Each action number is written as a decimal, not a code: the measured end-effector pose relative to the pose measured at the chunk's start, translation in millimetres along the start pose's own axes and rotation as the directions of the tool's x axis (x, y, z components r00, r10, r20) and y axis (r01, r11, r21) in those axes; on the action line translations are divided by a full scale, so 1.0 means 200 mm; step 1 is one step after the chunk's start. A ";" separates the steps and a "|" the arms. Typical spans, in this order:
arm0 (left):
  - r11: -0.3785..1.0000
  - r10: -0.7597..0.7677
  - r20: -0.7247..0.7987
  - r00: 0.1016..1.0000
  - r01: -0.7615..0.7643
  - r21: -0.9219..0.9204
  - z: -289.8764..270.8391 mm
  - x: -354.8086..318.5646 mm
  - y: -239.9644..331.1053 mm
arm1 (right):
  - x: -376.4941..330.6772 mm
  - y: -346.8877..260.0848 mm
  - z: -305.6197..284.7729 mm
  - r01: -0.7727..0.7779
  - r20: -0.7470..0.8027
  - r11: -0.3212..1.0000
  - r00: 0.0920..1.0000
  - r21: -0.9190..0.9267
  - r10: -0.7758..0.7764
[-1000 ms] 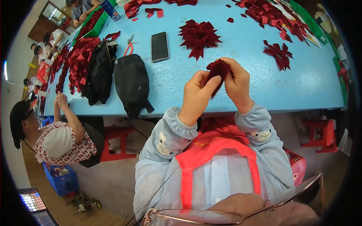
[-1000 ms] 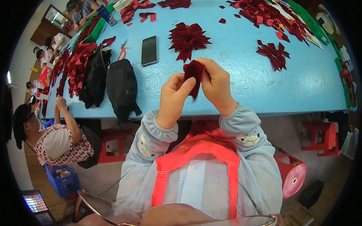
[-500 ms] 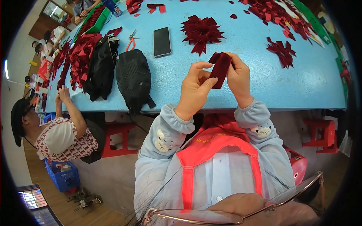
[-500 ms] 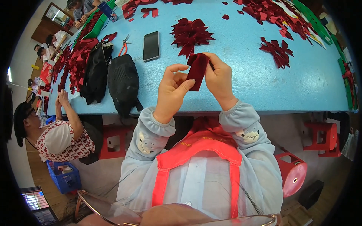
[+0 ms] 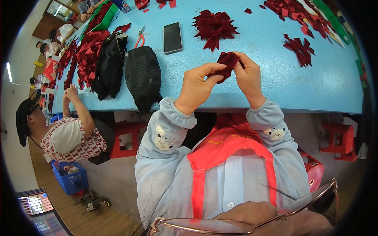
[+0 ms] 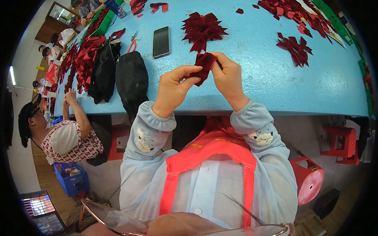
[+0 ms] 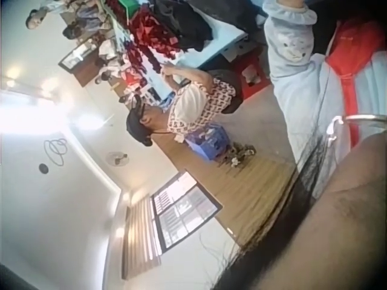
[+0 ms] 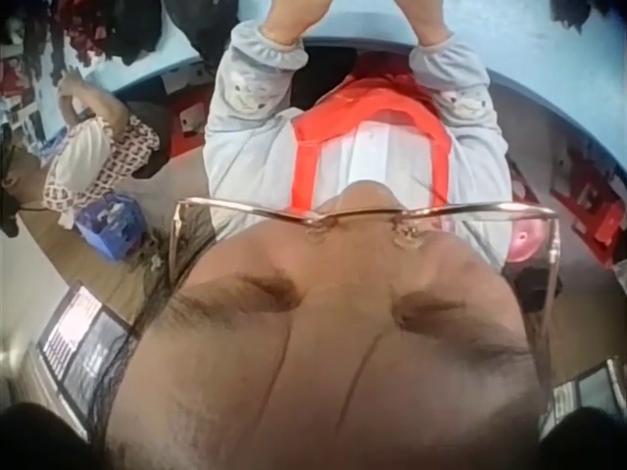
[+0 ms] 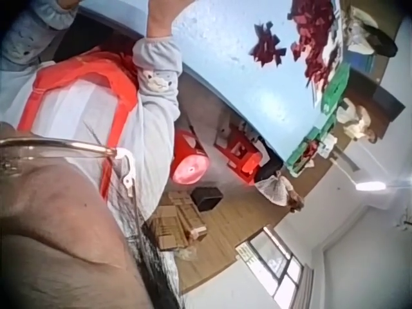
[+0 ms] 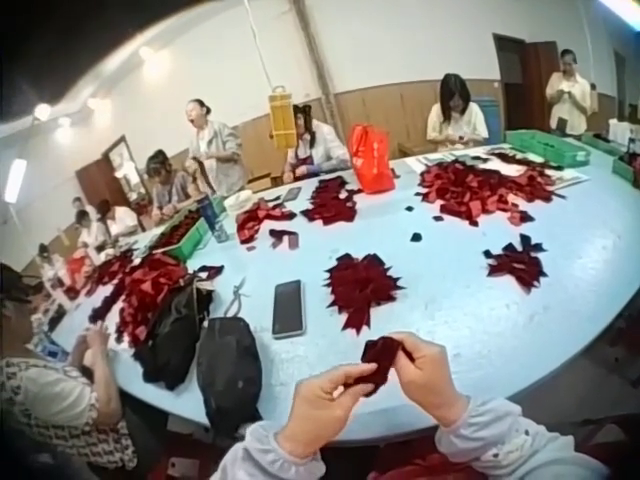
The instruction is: Assemble red fabric bows by folding and securing small fabric pieces at a workstation.
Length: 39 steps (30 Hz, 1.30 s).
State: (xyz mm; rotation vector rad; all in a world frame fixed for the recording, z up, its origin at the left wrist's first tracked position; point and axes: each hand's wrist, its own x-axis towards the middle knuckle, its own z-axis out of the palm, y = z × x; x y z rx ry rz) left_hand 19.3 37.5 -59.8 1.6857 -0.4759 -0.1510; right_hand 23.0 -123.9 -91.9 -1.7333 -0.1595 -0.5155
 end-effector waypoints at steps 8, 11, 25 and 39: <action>0.864 0.453 -0.096 0.887 -0.410 0.292 -0.04 0.05 -0.04 | -0.02 0.03 0.03 -0.157 0.086 0.980 0.985 0.119 0.147; 0.955 0.282 -0.061 0.958 -0.286 -0.075 -0.08 0.08 -0.09 | -0.03 0.05 0.04 -0.192 0.178 0.971 0.970 0.144 0.165; 0.981 0.113 0.355 0.928 -0.161 0.108 -0.30 0.15 -0.10 | 0.02 0.03 -0.04 -0.608 0.645 0.787 0.644 0.105 0.412; 0.756 0.384 0.337 0.860 -0.502 0.420 -0.16 0.06 -0.10 | -0.01 0.09 0.04 -0.508 0.520 0.852 0.766 0.128 0.379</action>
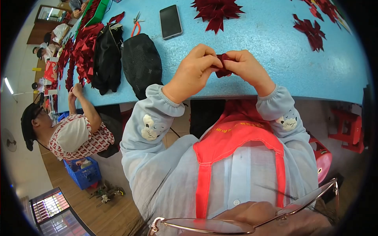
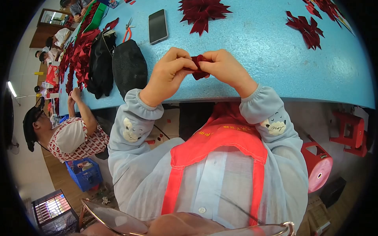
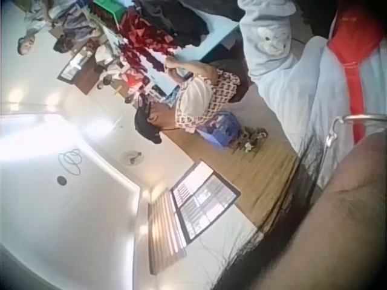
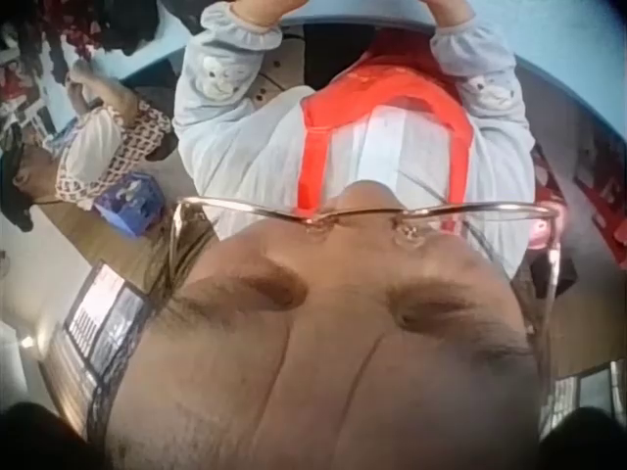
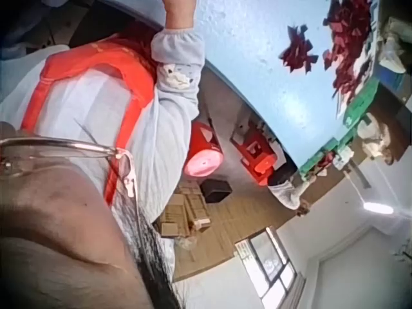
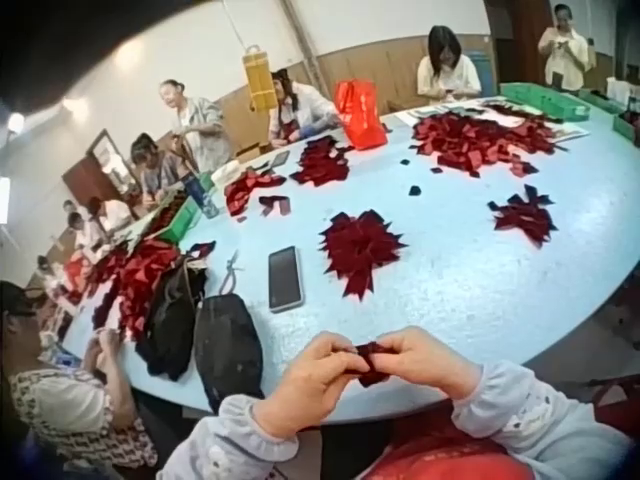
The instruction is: Assemble red fabric bows by folding and securing small fabric pieces at a workstation.
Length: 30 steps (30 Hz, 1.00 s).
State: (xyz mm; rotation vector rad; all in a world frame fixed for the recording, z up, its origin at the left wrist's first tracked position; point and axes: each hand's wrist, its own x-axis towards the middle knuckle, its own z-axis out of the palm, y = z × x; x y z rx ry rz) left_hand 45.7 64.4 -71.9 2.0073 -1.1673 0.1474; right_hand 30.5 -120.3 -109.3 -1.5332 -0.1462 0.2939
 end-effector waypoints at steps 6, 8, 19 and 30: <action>0.992 0.012 -0.057 0.998 -0.005 0.127 0.01 -0.02 0.00 | -0.02 -0.03 -0.06 -0.184 0.076 0.954 0.982 0.237 0.171; 0.994 0.039 -0.097 0.994 -0.028 0.108 0.02 -0.04 0.00 | -0.02 -0.03 -0.06 -0.214 0.076 0.933 0.977 0.289 0.200; 0.953 0.178 -0.144 0.973 -0.134 0.271 0.04 -0.09 0.02 | -0.05 -0.02 -0.04 -0.227 0.094 0.918 0.974 0.325 0.208; 0.959 0.198 -0.291 0.936 -0.123 0.257 0.07 -0.10 0.00 | -0.08 -0.01 0.00 -0.271 0.140 0.849 0.963 0.454 0.232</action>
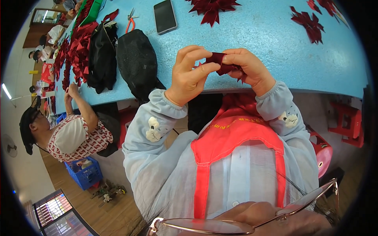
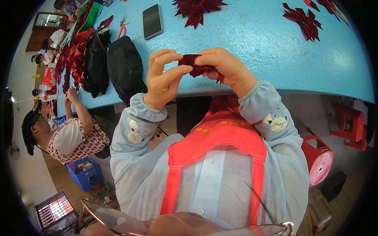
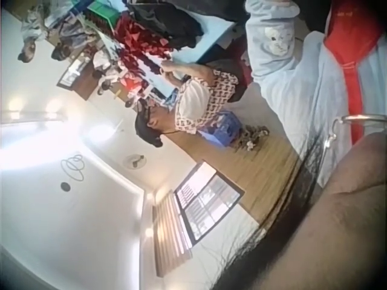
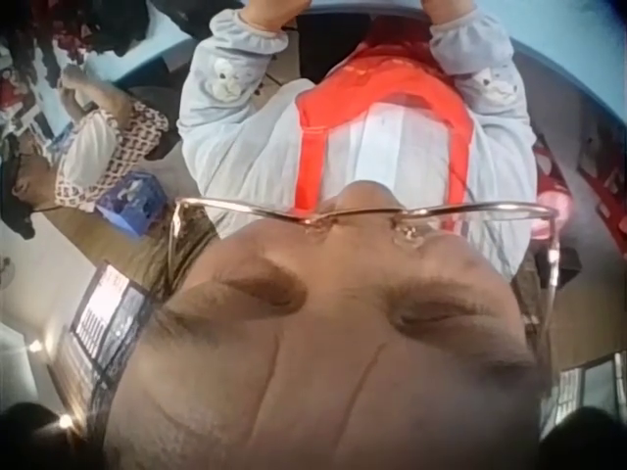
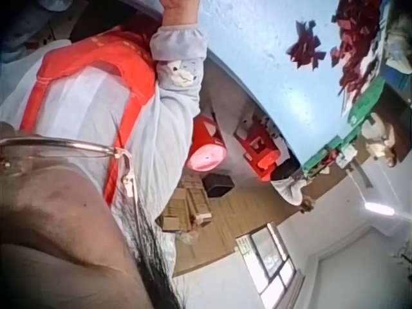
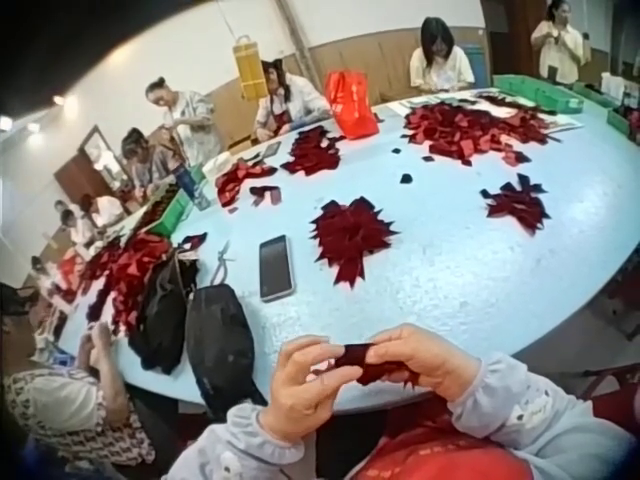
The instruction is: Assemble red fabric bows by folding and securing small fabric pieces at a workstation.
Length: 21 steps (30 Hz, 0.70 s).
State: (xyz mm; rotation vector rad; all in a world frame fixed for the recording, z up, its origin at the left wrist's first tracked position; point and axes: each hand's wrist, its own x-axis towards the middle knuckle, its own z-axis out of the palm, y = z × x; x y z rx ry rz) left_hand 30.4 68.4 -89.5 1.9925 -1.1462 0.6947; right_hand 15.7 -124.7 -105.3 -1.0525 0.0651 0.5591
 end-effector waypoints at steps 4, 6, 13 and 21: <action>0.976 0.196 0.059 0.979 -0.201 0.081 -0.03 0.00 -0.05 | 0.00 -0.01 0.00 -0.013 0.023 1.000 1.000 -0.006 0.014; 0.958 0.272 0.172 0.947 -0.283 0.039 -0.05 0.00 -0.05 | 0.00 0.00 0.00 -0.016 0.027 1.000 0.999 -0.023 0.017; 0.928 0.358 0.225 0.906 -0.372 0.024 -0.08 0.00 -0.08 | 0.02 0.01 0.00 -0.058 0.033 0.998 0.998 -0.005 0.058; 0.907 0.405 0.239 0.883 -0.421 0.017 -0.11 0.01 -0.09 | 0.03 0.01 -0.01 -0.105 0.107 0.994 0.989 0.004 0.104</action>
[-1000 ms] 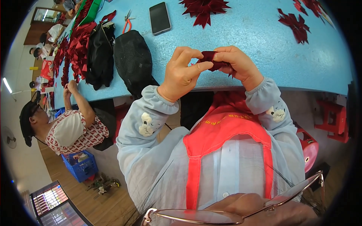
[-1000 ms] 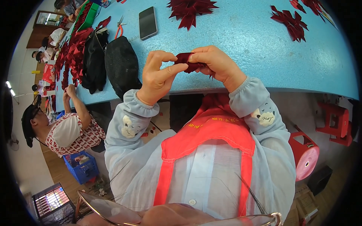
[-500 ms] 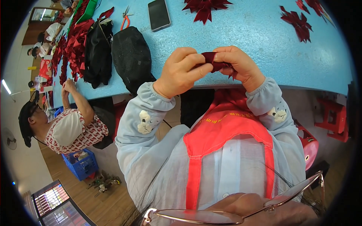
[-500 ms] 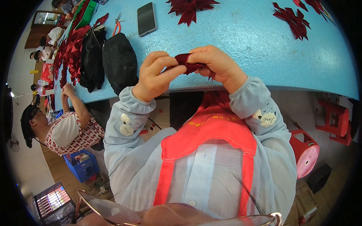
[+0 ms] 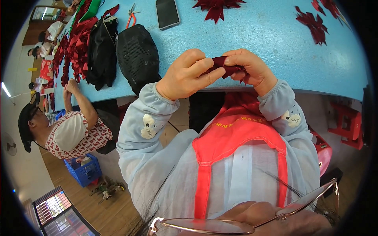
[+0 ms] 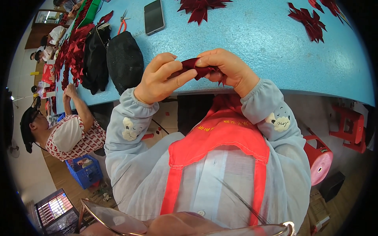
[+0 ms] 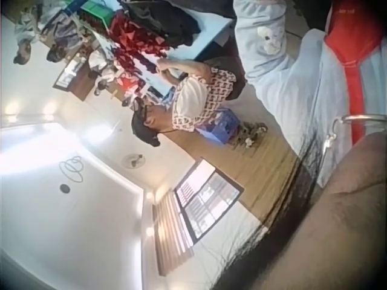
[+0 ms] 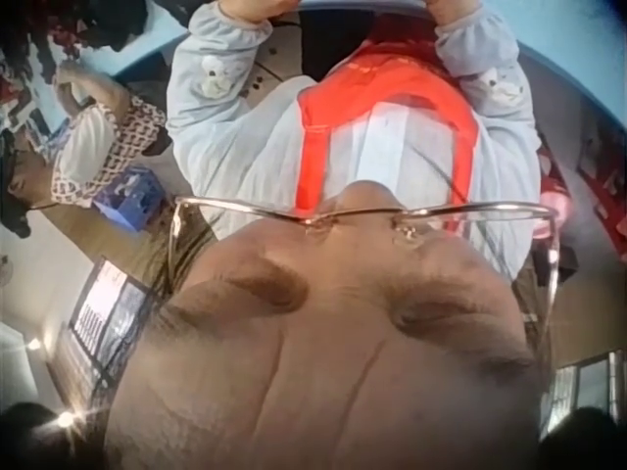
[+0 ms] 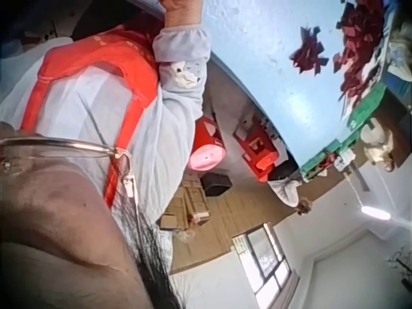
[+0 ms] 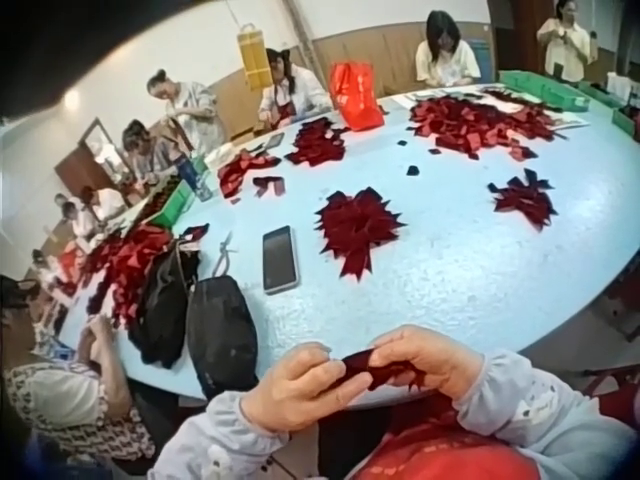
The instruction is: Assemble red fabric bows by folding and securing small fabric pieces at a workstation.
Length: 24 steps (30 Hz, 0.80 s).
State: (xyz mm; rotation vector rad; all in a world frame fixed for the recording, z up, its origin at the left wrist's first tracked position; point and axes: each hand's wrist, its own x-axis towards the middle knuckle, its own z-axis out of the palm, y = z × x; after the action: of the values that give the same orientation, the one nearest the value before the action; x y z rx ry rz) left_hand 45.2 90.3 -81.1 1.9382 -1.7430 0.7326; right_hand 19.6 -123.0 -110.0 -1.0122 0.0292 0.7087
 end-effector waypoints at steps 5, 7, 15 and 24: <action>1.000 -0.016 0.001 1.000 0.016 0.011 0.00 0.00 0.01 | 0.00 0.00 0.03 0.008 -0.047 1.000 0.999 0.014 -0.008; 1.000 -0.002 -0.010 1.000 0.002 0.000 0.01 0.00 0.00 | -0.01 0.03 0.01 -0.011 -0.005 0.999 1.000 0.037 0.011; 0.949 -0.287 0.000 0.958 0.284 -0.139 0.07 0.01 0.08 | -0.02 0.02 0.02 0.079 -0.059 0.992 0.995 -0.095 -0.085; 0.773 -0.614 -0.086 0.785 0.576 -0.267 0.07 0.06 0.11 | -0.03 0.03 0.05 0.215 -0.145 0.938 0.955 -0.273 -0.261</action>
State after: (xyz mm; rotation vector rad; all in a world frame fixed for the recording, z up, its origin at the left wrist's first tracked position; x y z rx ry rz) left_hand 25.0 69.8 -83.7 2.0272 -0.9523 0.4185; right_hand 8.4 -115.3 -107.7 -1.3004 -0.0294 0.4024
